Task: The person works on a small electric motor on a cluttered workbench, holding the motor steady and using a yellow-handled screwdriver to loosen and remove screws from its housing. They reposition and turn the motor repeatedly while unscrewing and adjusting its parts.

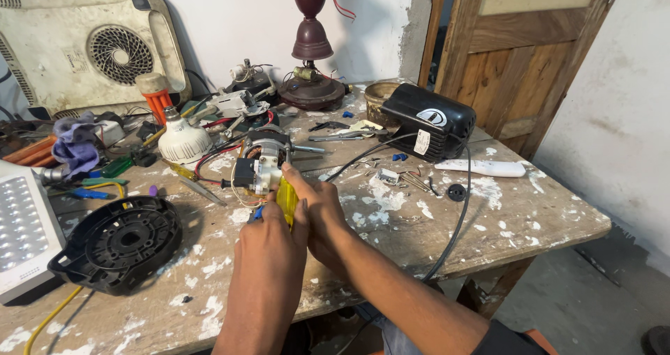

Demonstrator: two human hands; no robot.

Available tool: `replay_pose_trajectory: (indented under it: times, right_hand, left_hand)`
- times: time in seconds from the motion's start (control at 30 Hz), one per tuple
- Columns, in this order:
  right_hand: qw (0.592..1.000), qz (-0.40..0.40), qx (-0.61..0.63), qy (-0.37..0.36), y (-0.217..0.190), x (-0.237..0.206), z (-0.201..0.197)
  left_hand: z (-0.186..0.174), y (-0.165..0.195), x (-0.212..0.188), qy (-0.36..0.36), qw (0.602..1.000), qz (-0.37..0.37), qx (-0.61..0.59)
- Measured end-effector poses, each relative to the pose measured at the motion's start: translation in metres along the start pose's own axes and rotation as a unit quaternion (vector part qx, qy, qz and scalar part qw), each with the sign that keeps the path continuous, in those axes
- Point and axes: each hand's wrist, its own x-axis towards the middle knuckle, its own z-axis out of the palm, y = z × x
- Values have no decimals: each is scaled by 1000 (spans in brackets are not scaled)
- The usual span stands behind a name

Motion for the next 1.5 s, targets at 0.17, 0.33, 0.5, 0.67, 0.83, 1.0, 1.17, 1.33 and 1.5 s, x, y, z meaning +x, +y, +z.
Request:
replay_pose_trajectory:
  times: [0.17,0.33,0.5,0.67,0.83,1.0,1.17,1.33,1.5]
  right_hand:
    - [1000,-5,-5,11,-1,-2,4]
    - [999,-25,10,29,10,5,4]
    - [997,-52,-50,29,18,14,-6]
    - [994,-47,-101,-16,14,18,-20]
    - [980,-50,-189,-36,3,25,-25]
    - [982,-33,-174,-68,2,26,-27]
    - [993,9,-51,-106,15,19,-26]
    - [997,58,5,-53,20,20,-22]
    - [981,92,100,-139,24,12,-29]
  left_hand:
    - [-2,-5,1,-15,991,22,128]
    - [4,-18,1,35,963,125,235]
    - [11,-28,2,83,911,245,320]
    - [19,-22,2,-28,915,201,348]
    - [19,-10,6,-87,946,111,291]
    - [13,2,7,-17,998,-35,55]
    - [5,3,2,-29,994,-96,-35]
    - [10,2,1,-65,988,-2,141]
    - [23,2,-4,-54,959,81,265]
